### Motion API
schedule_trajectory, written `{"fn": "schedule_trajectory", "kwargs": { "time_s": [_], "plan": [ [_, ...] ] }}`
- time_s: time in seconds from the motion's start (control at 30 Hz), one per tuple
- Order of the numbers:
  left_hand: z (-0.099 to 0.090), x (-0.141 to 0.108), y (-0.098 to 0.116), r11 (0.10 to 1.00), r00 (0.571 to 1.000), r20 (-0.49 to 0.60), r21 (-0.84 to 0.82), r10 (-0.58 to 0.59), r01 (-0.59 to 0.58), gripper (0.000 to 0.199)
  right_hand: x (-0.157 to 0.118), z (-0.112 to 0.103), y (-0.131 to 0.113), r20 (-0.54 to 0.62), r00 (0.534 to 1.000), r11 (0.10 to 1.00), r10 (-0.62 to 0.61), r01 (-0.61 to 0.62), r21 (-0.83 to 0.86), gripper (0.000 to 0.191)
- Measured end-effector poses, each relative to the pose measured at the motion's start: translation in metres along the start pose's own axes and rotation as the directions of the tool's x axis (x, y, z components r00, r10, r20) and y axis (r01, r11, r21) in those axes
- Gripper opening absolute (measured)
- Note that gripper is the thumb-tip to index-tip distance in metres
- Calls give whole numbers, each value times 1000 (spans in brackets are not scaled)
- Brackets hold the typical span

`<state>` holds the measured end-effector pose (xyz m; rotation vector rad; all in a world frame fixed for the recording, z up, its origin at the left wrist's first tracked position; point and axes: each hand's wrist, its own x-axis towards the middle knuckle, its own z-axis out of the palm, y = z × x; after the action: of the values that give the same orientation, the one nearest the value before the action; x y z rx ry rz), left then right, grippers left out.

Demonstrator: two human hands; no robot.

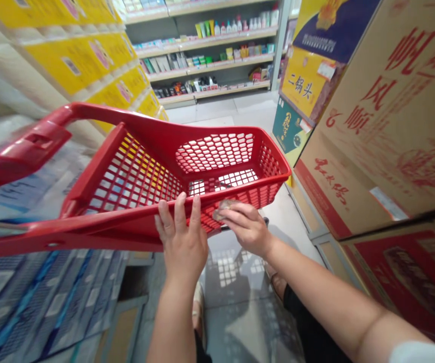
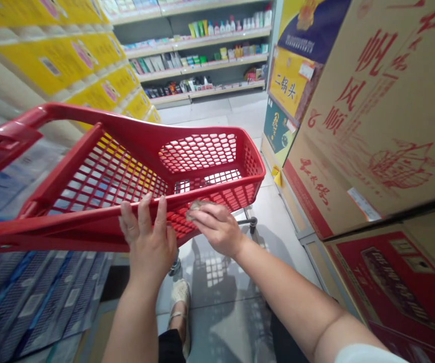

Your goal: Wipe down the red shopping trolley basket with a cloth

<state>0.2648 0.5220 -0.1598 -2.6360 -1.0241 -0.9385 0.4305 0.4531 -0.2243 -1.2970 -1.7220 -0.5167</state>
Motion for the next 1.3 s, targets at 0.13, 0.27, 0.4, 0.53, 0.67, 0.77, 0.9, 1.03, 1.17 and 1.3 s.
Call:
{"fn": "schedule_trajectory", "kwargs": {
  "time_s": [0.13, 0.27, 0.4, 0.53, 0.67, 0.77, 0.9, 1.03, 1.17, 1.3],
  "plan": [
    [-3, 1, 5, 1000, 1000, 18, -16, -16, 16, 75, 7, -14, 6, -13, 998, 998, 61, -60, 26, 22],
    [-4, 0, 5, 1000, 1000, 21, -15, -14, 14, 76, 11, -18, 4, -28, 994, 993, 106, -105, 50, 26],
    [-2, -2, 2, 1000, 1000, 2, 11, 3, -3, 77, 12, -14, -4, -3, 984, 984, 178, -178, 21, 28],
    [-1, -4, 0, 1000, 1000, 20, 12, -5, 5, 76, 11, -11, -9, 27, 991, 989, 128, -129, 68, 27],
    [-1, -6, -2, 1000, 1000, 3, -2, -10, 10, 74, 8, -9, -6, -98, 986, 991, 136, -136, 5, 27],
    [-3, -7, -3, 1000, 1000, 5, -15, -9, 9, 72, 7, -6, -5, -34, 996, 997, 79, -80, -6, 23],
    [-7, -7, -1, 1000, 1000, 25, -19, -13, 13, 73, 9, -9, -7, -31, 999, 999, 26, -24, 36, 23],
    [-8, -7, 0, 1000, 999, 28, -21, -18, 18, 73, 9, -12, -3, -104, 991, 996, 84, -85, -3, 23],
    [-8, -7, 1, 1000, 1000, 21, -20, -14, 14, 74, 7, -12, 0, 16, 1000, 1000, -2, 1, 29, 22],
    [-7, -6, 1, 1000, 1000, 19, -12, -9, 9, 73, 8, -15, 0, -76, 994, 996, 82, -85, -32, 22]
  ]
}}
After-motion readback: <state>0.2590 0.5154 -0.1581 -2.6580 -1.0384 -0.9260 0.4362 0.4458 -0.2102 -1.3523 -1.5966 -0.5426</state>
